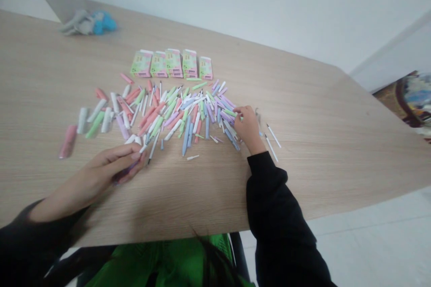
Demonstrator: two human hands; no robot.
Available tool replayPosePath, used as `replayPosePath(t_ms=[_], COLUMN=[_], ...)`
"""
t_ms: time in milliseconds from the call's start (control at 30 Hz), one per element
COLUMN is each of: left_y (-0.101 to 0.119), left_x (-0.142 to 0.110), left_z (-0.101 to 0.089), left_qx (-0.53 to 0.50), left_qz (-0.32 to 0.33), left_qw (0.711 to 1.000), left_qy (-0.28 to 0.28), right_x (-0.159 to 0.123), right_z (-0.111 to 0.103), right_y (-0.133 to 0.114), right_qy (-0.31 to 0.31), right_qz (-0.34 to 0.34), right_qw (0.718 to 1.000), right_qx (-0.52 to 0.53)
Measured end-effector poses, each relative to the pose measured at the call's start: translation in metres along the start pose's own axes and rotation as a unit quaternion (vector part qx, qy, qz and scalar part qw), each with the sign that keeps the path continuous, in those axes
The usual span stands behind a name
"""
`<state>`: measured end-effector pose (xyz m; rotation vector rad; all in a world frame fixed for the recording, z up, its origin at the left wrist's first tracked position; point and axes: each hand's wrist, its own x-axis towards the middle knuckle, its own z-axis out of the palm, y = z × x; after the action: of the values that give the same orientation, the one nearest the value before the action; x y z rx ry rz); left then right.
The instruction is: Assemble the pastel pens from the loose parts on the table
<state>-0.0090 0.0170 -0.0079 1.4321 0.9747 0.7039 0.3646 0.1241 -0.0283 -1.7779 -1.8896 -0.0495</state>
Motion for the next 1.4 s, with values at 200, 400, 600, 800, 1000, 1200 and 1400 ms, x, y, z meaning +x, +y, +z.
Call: replayPosePath(t_ms=[200, 400, 600, 800, 1000, 1200, 1400], left_y=[0.01, 0.006, 0.0, 0.003, 0.013, 0.014, 0.02], left_x=[-0.003, -0.004, -0.005, -0.005, -0.001, 0.001, 0.002], left_z=[0.0, -0.003, -0.005, -0.005, -0.002, 0.002, 0.006], left_qx=[-0.008, -0.006, -0.003, 0.004, 0.01, -0.008, -0.016], left_qz=[-0.018, -0.02, -0.034, -0.014, 0.004, -0.005, 0.016], left_qw=[0.999, 0.999, 0.999, 0.999, 0.999, 0.998, 0.999], left_qy=[0.033, 0.046, 0.041, 0.039, 0.044, 0.058, 0.041], right_x=[0.05, 0.095, 0.096, 0.088, 0.08, 0.077, 0.037], right_z=[-0.018, -0.008, 0.009, 0.016, 0.019, -0.005, -0.052], right_y=[0.006, 0.001, -0.02, -0.032, -0.04, -0.061, -0.109], right_qy=[-0.033, -0.14, -0.191, -0.181, -0.177, -0.142, -0.224], right_qz=[0.007, 0.011, 0.001, 0.006, -0.021, -0.028, -0.068], right_qw=[0.999, 0.989, 0.979, 0.978, 0.977, 0.987, 0.894], right_qx=[-0.011, -0.043, -0.069, -0.107, -0.114, -0.067, 0.381])
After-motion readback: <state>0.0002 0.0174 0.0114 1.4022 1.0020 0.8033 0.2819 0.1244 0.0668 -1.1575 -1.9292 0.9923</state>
